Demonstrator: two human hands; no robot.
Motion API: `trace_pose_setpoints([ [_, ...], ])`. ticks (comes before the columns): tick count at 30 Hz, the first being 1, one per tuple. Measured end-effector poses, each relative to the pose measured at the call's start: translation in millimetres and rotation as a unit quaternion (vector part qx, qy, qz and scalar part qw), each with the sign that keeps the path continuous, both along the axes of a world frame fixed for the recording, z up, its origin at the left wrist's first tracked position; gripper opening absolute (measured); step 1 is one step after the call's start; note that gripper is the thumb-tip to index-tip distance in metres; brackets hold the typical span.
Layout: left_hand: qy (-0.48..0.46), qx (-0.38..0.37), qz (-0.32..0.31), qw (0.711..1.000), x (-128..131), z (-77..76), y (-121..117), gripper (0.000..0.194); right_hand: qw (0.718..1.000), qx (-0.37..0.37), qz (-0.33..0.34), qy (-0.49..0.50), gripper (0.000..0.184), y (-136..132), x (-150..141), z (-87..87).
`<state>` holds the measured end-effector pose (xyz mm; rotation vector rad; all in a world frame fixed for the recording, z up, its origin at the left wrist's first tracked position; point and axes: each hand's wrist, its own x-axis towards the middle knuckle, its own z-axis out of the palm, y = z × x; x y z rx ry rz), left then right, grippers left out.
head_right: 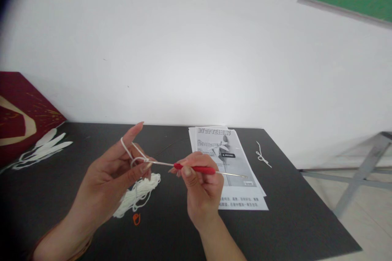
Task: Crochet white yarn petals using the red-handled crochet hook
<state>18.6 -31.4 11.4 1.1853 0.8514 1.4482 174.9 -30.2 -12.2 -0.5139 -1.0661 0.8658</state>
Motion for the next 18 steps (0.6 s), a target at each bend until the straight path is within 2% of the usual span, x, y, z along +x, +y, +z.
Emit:
trace_pose_setpoints([
  [4, -0.012, -0.031, 0.021, 0.999, 2.0, 3.5, -1.4, 0.06, 1.0, 0.013, 0.001, -0.008, 0.007, 0.9, 0.0, -1.3],
  [10, -0.005, -0.02, -0.012, 1.0, -0.1, -0.7, 1.6, 0.062, 0.999, 0.027, -0.004, -0.018, 0.007, 0.9, 2.0, -1.8],
  [18, -0.029, -0.052, -0.021, 0.998, 1.0, 0.2, 1.4, 0.063, 1.0, 0.021, -0.001, -0.013, 0.007, 1.9, 4.1, -0.7],
])
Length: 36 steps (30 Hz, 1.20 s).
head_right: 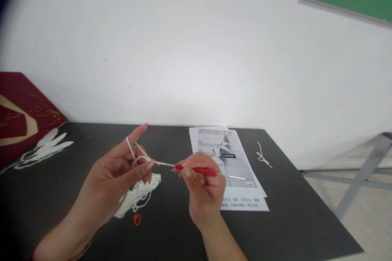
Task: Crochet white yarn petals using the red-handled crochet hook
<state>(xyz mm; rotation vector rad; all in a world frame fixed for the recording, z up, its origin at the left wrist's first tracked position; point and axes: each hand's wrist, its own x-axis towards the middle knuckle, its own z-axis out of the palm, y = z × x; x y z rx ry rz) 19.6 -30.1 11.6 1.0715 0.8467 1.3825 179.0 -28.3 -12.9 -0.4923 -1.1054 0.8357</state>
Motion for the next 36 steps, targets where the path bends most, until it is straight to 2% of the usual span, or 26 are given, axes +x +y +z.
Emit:
trace_pose_setpoints([
  [13, 0.037, 0.018, 0.004, 0.999, 0.5, -1.6, 0.1, 0.065, 1.0, 0.015, 0.008, -0.024, 0.006, -0.4, 3.6, 0.2],
  [20, 0.073, -0.022, 0.061, 0.995, 6.0, 7.9, -5.1, 0.067, 0.997, 0.046, -0.017, -0.061, 0.009, -1.3, 6.1, -1.2],
  [26, 0.098, -0.001, 0.037, 0.994, 4.7, 5.9, -2.8, 0.071, 0.995, 0.048, -0.03, -0.086, 0.011, -0.8, 6.9, -1.9],
  [36, 0.114, -0.013, 0.071, 0.991, 8.4, 7.0, -0.6, 0.069, 0.971, 0.091, -0.079, -0.206, 0.024, -8.6, 13.1, -1.0],
])
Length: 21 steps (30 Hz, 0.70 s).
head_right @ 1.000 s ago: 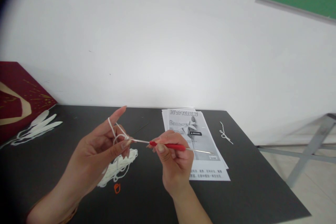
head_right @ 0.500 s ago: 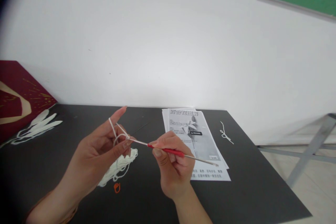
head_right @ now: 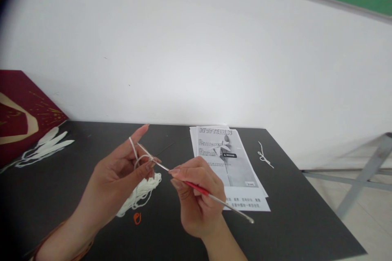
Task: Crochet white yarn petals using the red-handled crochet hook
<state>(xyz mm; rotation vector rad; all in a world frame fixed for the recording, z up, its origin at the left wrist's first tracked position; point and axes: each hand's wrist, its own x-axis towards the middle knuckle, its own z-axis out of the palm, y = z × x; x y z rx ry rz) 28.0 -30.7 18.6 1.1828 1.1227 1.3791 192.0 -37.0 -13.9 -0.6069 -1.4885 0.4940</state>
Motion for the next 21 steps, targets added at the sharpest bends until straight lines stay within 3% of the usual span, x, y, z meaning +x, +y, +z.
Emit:
trace_pose_setpoints([
  [9, 0.061, 0.039, 0.047, 0.996, 5.0, -8.6, -1.6, 0.064, 0.994, 0.054, -0.041, -0.08, 0.034, -2.5, -3.1, 5.8],
  [16, 0.154, 0.066, 0.104, 0.98, 9.6, -8.1, -2.7, 0.061, 0.959, 0.159, -0.079, -0.223, 0.039, -4.3, -6.3, 6.8],
  [21, 0.137, 0.072, 0.11, 0.982, 8.8, -10.2, -1.4, 0.064, 0.952, 0.183, -0.083, -0.229, 0.04, -4.3, -8.2, 4.0],
])
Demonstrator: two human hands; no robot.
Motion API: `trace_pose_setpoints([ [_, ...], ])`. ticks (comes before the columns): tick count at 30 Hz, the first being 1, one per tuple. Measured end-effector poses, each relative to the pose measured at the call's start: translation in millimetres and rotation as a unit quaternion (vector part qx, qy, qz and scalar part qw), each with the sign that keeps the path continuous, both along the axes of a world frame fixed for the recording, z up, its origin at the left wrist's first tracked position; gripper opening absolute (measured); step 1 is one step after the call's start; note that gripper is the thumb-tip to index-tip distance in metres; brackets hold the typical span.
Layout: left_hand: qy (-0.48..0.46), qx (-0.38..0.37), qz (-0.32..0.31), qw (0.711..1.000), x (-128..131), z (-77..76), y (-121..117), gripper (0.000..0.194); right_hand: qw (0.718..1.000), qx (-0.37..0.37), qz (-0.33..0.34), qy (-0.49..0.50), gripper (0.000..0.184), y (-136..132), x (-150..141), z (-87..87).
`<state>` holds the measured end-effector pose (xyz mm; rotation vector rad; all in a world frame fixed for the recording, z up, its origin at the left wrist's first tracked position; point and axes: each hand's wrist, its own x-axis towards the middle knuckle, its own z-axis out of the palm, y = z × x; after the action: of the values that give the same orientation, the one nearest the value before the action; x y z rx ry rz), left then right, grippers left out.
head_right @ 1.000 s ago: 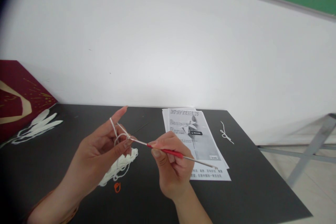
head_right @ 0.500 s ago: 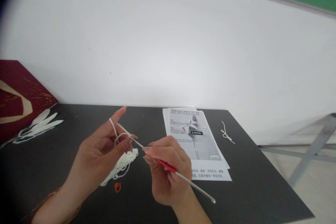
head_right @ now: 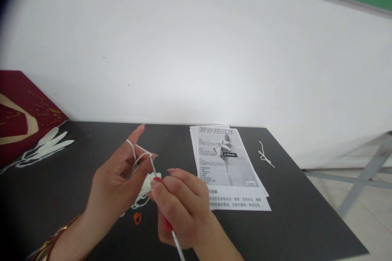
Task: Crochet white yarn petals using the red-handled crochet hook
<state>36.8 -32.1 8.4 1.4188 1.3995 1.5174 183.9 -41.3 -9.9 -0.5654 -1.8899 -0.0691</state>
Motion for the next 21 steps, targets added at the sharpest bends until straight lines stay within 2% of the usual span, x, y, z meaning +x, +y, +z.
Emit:
trace_pose_setpoints([
  [4, -0.053, 0.0, -0.011, 0.999, -1.1, 1.1, 2.0, 0.062, 0.995, -0.058, 0.006, 0.08, 0.04, 1.7, -1.4, 0.2],
  [11, -0.183, -0.072, -0.061, 0.979, -7.7, 3.4, 6.1, 0.069, 0.97, -0.152, 0.04, 0.186, 0.039, 4.2, -2.8, -9.6],
  [16, -0.241, -0.115, -0.079, 0.96, -5.0, 3.3, 6.2, 0.076, 0.983, -0.126, 0.025, 0.132, 0.037, 5.6, -3.6, -8.4],
  [18, -0.235, -0.107, -0.075, 0.963, -3.2, 4.1, 6.3, 0.078, 0.988, -0.109, 0.023, 0.11, 0.036, 7.0, -3.0, -7.0],
  [21, -0.214, -0.075, -0.058, 0.972, -2.6, 4.8, 7.2, 0.076, 0.984, -0.118, 0.026, 0.132, 0.035, 8.9, -2.3, -7.5],
])
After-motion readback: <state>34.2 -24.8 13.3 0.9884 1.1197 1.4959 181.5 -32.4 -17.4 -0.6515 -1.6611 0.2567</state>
